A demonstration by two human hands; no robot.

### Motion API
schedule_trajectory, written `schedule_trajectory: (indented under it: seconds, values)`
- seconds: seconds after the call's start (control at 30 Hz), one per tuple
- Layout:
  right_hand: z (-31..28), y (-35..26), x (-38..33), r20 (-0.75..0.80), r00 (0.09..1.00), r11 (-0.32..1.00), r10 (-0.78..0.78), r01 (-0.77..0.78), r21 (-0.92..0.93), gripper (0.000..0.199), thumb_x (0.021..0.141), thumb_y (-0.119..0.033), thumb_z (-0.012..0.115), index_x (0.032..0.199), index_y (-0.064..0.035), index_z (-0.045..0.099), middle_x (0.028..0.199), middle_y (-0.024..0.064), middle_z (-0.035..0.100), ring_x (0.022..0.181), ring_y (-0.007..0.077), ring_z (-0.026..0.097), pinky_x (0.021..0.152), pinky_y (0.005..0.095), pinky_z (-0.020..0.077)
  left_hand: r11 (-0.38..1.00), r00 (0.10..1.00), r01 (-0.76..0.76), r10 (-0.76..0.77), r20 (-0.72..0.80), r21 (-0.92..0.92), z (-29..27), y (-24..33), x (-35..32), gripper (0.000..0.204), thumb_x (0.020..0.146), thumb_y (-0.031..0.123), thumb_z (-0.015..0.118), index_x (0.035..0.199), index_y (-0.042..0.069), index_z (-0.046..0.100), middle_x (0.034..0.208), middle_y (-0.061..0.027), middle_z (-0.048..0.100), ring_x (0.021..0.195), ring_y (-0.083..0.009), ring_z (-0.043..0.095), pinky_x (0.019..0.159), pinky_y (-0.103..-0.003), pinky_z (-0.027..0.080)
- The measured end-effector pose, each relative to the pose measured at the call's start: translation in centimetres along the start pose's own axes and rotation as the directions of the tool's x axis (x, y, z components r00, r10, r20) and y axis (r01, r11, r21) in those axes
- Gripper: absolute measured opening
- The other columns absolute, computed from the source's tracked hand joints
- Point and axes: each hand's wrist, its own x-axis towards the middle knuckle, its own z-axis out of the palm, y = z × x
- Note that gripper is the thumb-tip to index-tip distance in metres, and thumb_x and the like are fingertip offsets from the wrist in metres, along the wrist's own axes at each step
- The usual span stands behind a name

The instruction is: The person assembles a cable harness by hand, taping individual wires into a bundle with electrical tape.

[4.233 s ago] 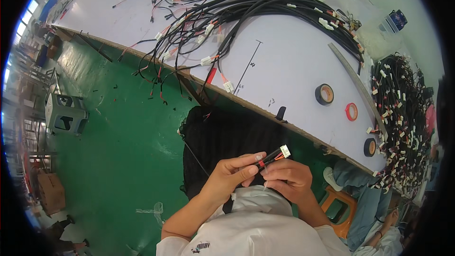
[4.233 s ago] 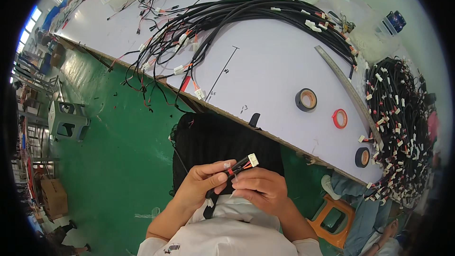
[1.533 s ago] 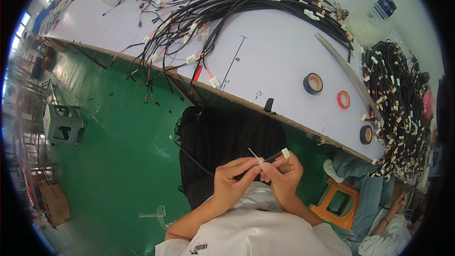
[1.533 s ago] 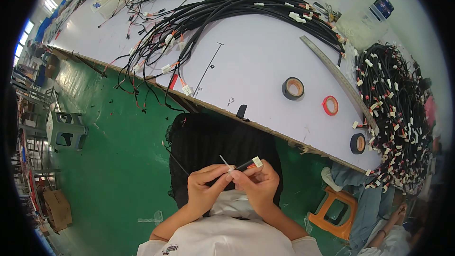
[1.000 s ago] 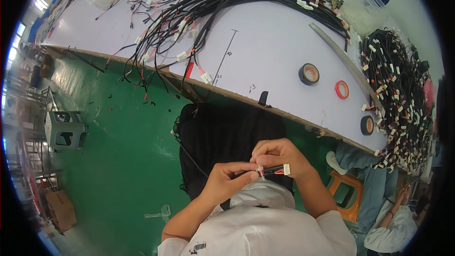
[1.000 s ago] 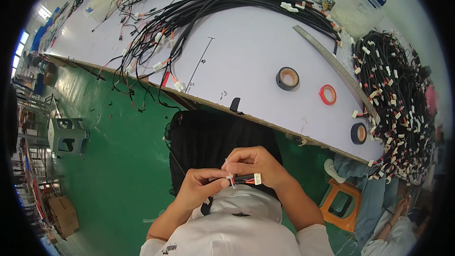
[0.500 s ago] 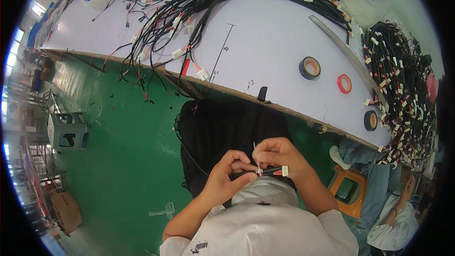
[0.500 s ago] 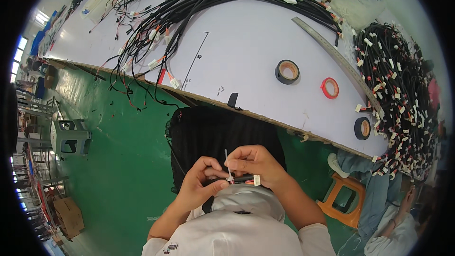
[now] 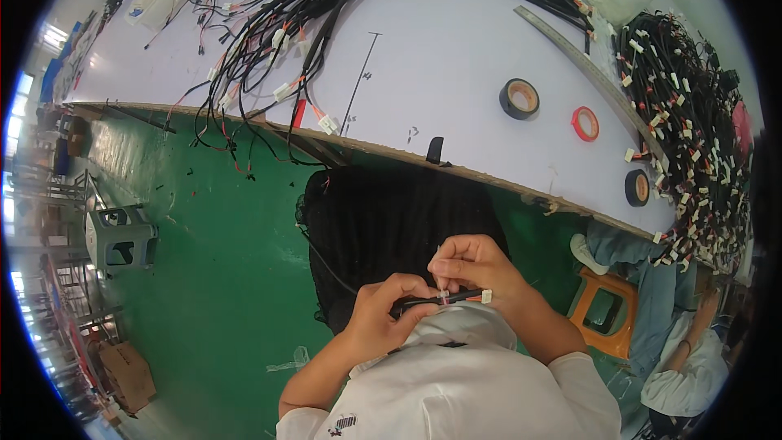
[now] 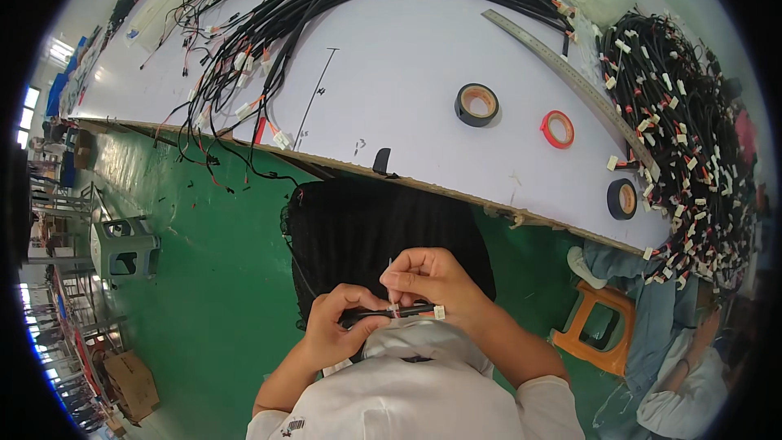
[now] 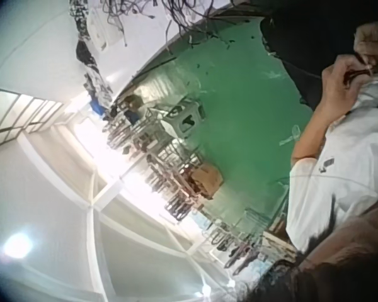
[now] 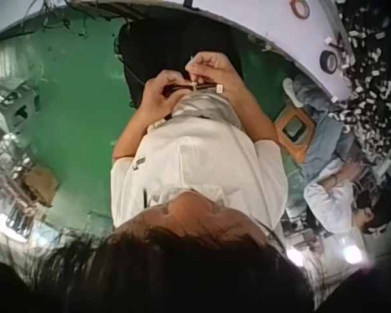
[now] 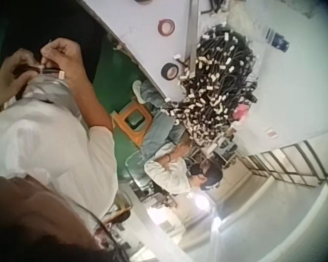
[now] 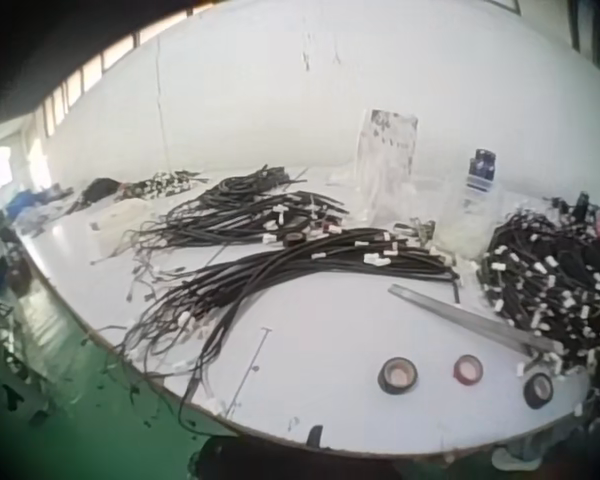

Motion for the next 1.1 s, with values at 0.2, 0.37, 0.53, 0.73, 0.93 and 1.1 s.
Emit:
schedule_trajectory:
  seconds: [0.2, 0.37, 0.53, 0.73, 0.93, 1.1]
  values:
    - [0.1, 0.4, -0.3, 0.003, 0.996, 0.992, -0.092, 0.092, 0.091, 0.012, 0.085, -0.013, 0.064, 0.086, -0.0014, 0.061, 0.075, 0.0044, 0.061, 0.063, 0.0068, 0.053, 0.059, 0.0196, 0.0438, 0.939, 0.989, 0.127, -0.144, -0.031, -0.318, 0.7, 0.1, 0.3, 0.025, 0.080, -0.002, 0.067, 0.104, -0.003, 0.062, 0.094, -0.0101, 0.067, 0.087, -0.0144, 0.064, 0.080, -0.025, 0.050]
    - [0.1, 0.3, -0.5, -0.007, 0.996, 0.994, -0.089, 0.090, 0.068, 0.012, 0.085, -0.013, 0.064, 0.083, -0.0027, 0.059, 0.077, 0.0060, 0.060, 0.064, 0.0075, 0.052, 0.058, 0.0204, 0.0426, 0.904, 0.966, 0.244, -0.260, 0.003, -0.350, 0.8, 1.0, 0.2, 0.022, 0.083, 0.001, 0.064, 0.105, -0.002, 0.065, 0.097, -0.0100, 0.068, 0.088, -0.0128, 0.063, 0.081, -0.025, 0.049]
    - [0.2, 0.6, -0.3, -0.036, 0.991, 0.981, -0.130, 0.134, 0.144, 0.013, 0.086, -0.013, 0.063, 0.080, -0.0049, 0.056, 0.077, 0.0058, 0.061, 0.063, 0.0066, 0.051, 0.057, 0.0202, 0.0417, 0.883, 0.960, 0.254, -0.279, -0.008, -0.395, 1.3, 0.8, 0.4, 0.021, 0.084, 0.002, 0.064, 0.105, -0.002, 0.065, 0.096, -0.0099, 0.068, 0.087, -0.0120, 0.062, 0.080, -0.024, 0.050]
    - [-0.4, 1.0, 0.4, 0.033, 0.994, 0.979, -0.105, 0.098, 0.180, 0.011, 0.087, -0.012, 0.063, 0.083, -0.0046, 0.057, 0.080, 0.0036, 0.060, 0.068, 0.0066, 0.054, 0.062, 0.0207, 0.0445, 0.846, 0.966, 0.207, -0.257, -0.037, -0.492, 1.6, 0.3, 0.0, 0.025, 0.085, 0.001, 0.063, 0.109, -0.003, 0.059, 0.100, -0.0094, 0.065, 0.092, -0.0126, 0.061, 0.084, -0.025, 0.048]
    - [-0.5, 1.5, 0.2, -0.001, 0.993, 0.974, -0.121, 0.119, 0.194, 0.010, 0.088, -0.012, 0.063, 0.084, -0.0047, 0.057, 0.080, 0.0029, 0.060, 0.068, 0.0066, 0.054, 0.062, 0.0210, 0.0448, 0.844, 0.972, 0.204, -0.236, -0.001, -0.495, 1.7, 0.0, 0.1, 0.027, 0.085, 0.001, 0.063, 0.111, -0.003, 0.056, 0.103, -0.0090, 0.062, 0.095, -0.0142, 0.059, 0.089, -0.027, 0.046]
    - [0.1, 1.4, 0.0, -0.038, 0.992, 0.981, -0.121, 0.125, 0.146, 0.013, 0.087, -0.013, 0.063, 0.082, -0.0034, 0.056, 0.077, 0.0043, 0.060, 0.066, 0.0071, 0.053, 0.060, 0.0209, 0.0427, 0.791, 0.972, 0.217, -0.226, 0.056, -0.572, 1.3, -0.3, 0.0, 0.027, 0.084, 0.003, 0.064, 0.109, -0.002, 0.055, 0.105, -0.0077, 0.060, 0.101, -0.0149, 0.056, 0.092, -0.029, 0.043]
